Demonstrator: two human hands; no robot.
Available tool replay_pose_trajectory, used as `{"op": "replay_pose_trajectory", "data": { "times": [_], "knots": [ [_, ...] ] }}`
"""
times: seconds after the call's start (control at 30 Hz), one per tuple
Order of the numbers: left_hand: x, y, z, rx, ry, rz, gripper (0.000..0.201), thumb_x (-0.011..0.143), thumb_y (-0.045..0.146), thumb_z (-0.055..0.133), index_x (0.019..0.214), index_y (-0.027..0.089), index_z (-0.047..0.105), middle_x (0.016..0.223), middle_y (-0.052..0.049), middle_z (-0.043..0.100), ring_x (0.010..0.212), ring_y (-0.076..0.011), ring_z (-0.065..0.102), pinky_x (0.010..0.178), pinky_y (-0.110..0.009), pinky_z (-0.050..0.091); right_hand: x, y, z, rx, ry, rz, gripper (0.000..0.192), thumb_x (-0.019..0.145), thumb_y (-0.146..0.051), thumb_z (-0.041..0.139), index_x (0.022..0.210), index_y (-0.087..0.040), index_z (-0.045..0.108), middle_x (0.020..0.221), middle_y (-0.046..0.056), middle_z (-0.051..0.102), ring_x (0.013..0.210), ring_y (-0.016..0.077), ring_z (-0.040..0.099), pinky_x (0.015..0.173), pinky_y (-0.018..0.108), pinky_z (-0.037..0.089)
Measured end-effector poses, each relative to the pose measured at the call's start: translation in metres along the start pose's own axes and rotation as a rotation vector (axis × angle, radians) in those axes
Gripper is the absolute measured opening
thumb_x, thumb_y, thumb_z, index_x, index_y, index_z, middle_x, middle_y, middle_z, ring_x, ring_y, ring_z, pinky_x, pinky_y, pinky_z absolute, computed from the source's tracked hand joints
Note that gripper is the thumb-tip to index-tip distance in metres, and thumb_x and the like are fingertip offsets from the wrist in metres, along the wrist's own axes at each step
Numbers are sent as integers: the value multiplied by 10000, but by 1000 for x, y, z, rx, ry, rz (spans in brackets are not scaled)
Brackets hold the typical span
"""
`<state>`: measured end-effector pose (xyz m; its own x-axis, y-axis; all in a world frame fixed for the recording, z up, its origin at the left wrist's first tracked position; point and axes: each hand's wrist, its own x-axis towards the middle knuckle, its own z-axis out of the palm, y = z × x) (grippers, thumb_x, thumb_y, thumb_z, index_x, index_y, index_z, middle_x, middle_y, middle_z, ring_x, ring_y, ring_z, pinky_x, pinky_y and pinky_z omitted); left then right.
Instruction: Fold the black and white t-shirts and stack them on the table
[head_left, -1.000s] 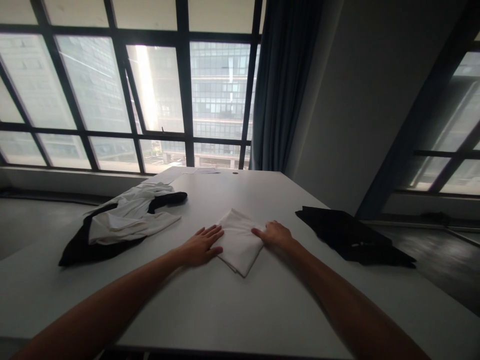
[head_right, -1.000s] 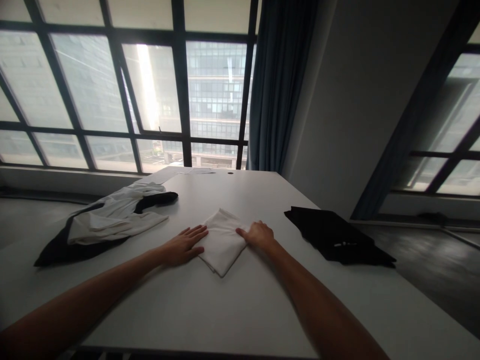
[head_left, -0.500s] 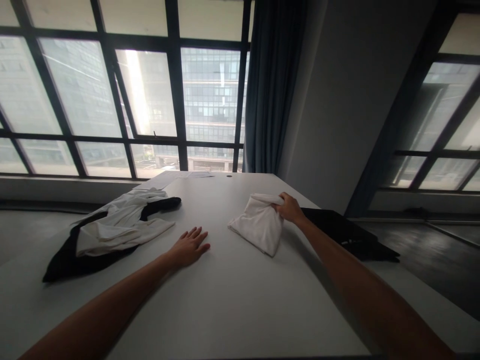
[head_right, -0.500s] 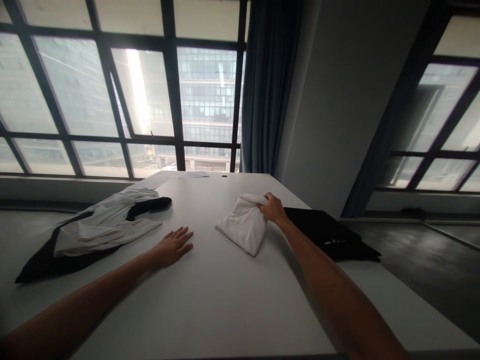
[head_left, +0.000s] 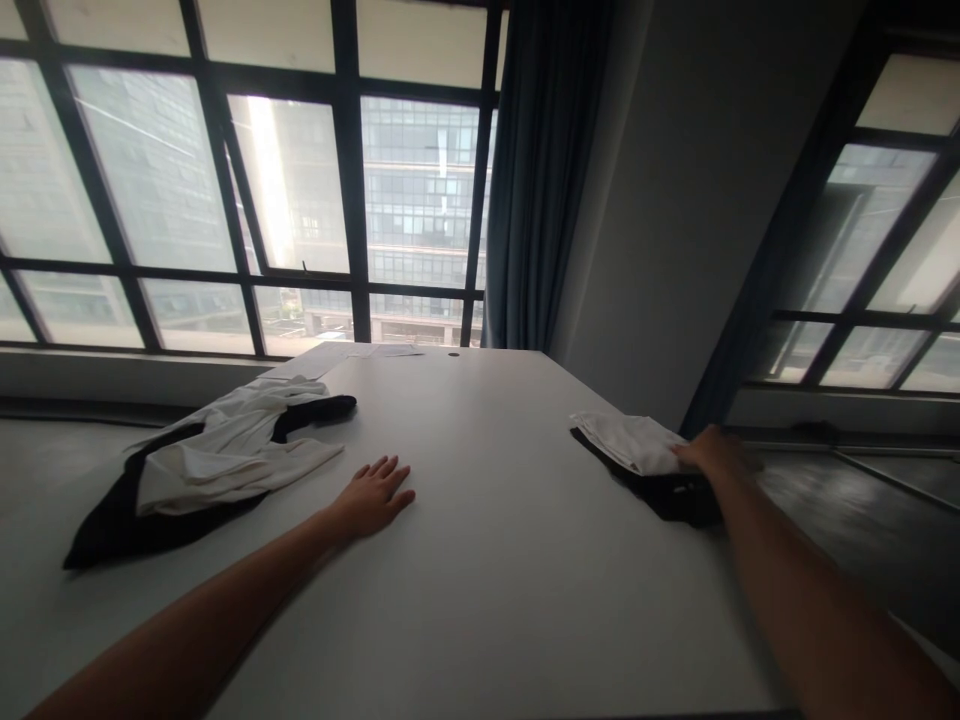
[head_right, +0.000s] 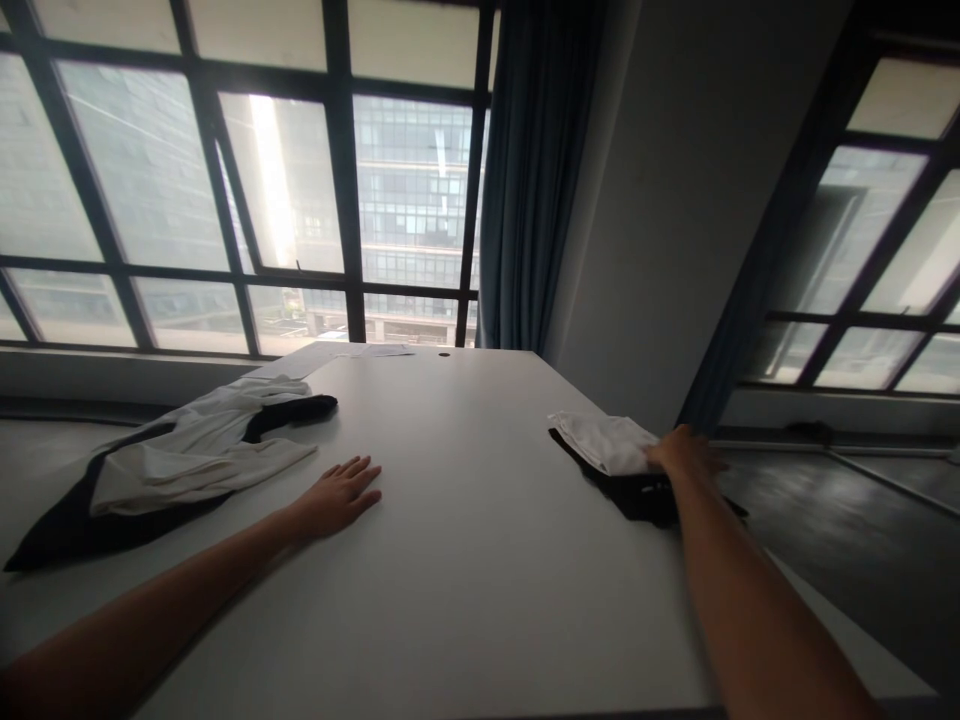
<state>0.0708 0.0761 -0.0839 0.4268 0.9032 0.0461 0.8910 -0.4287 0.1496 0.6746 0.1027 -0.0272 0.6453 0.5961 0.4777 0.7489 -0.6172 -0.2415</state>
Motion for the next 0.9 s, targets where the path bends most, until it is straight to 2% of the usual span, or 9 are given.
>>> {"op": "replay_pose_trajectory", "data": {
  "times": [0.07, 0.17, 0.27, 0.33, 0.5, 0.57, 0.67, 0.8, 0.9],
  "knots": [
    [0, -1, 2, -6, 6, -1, 701, 960, 622, 299, 1501, 192, 413, 1605, -161, 274, 1495, -322, 205, 1176, -529, 208, -19, -18, 9, -12, -140, -20, 640, 885, -460, 579, 1372, -47, 538, 1329, 373, 499, 1291, 402, 469, 975, 545, 336],
    [1, -4, 5, -7, 18, 5, 704, 956, 634, 300, 1497, 198, 419, 1605, -153, 283, 1494, -317, 210, 1179, -519, 209, -46, -49, 20, 17, -286, -295, 629, 964, -516, 383, 1481, -162, 430, 1520, 235, 381, 1400, 352, 347, 1064, 575, 292],
    [4, -12, 1, -11, 41, 52, 647, 966, 626, 289, 1443, 240, 493, 1568, -113, 385, 1463, -261, 316, 1171, -443, 268, -65, -63, 29, -71, -400, -405, 636, 949, -540, 403, 1492, -208, 412, 1562, 179, 347, 1404, 380, 322, 1070, 661, 247],
    [7, -25, -10, 6, 71, 14, 578, 979, 586, 294, 1385, 266, 552, 1517, -87, 474, 1405, -239, 418, 1149, -415, 311, -71, -67, 30, -125, -368, -427, 618, 940, -554, 418, 1448, -207, 475, 1542, 182, 381, 1393, 405, 324, 1075, 682, 214],
    [-6, -87, -54, 190, 377, -361, 470, 954, 441, 423, 1305, 186, 605, 1457, -165, 521, 1375, -354, 416, 1153, -576, 203, -88, -103, 11, -74, -181, -553, 570, 979, -553, 309, 1366, -211, 549, 1491, 153, 455, 1411, 377, 295, 1103, 668, 176],
    [-20, -116, -69, 266, 466, -555, 467, 902, 414, 521, 1275, 149, 612, 1399, -184, 564, 1352, -405, 406, 1135, -637, 154, -102, -128, 1, -15, -225, -615, 559, 982, -539, 316, 1383, -211, 527, 1499, 138, 452, 1412, 347, 313, 1114, 654, 182],
    [-38, -147, -83, 205, 433, -755, 453, 855, 387, 583, 1191, 91, 648, 1339, -230, 590, 1256, -453, 473, 1068, -676, 216, -127, -162, -14, 66, -331, -709, 553, 971, -536, 361, 1383, -209, 530, 1498, 139, 456, 1394, 314, 359, 1134, 631, 166],
    [-42, -155, -90, 125, 420, -781, 251, 847, 261, 552, 961, 121, 727, 1149, -229, 683, 1127, -417, 585, 1008, -614, 326, -159, -190, -32, 117, -435, -824, 513, 951, -522, 442, 1333, -209, 580, 1465, 132, 500, 1358, 312, 414, 1149, 613, 134],
    [-38, -150, -96, 90, 480, -780, 265, 861, 238, 495, 949, 120, 717, 1036, -226, 708, 1057, -401, 624, 927, -540, 415, -180, -201, -43, 183, -457, -879, 476, 942, -515, 482, 1282, -212, 620, 1421, 127, 546, 1315, 311, 466, 1148, 575, 170]
  ]
}}
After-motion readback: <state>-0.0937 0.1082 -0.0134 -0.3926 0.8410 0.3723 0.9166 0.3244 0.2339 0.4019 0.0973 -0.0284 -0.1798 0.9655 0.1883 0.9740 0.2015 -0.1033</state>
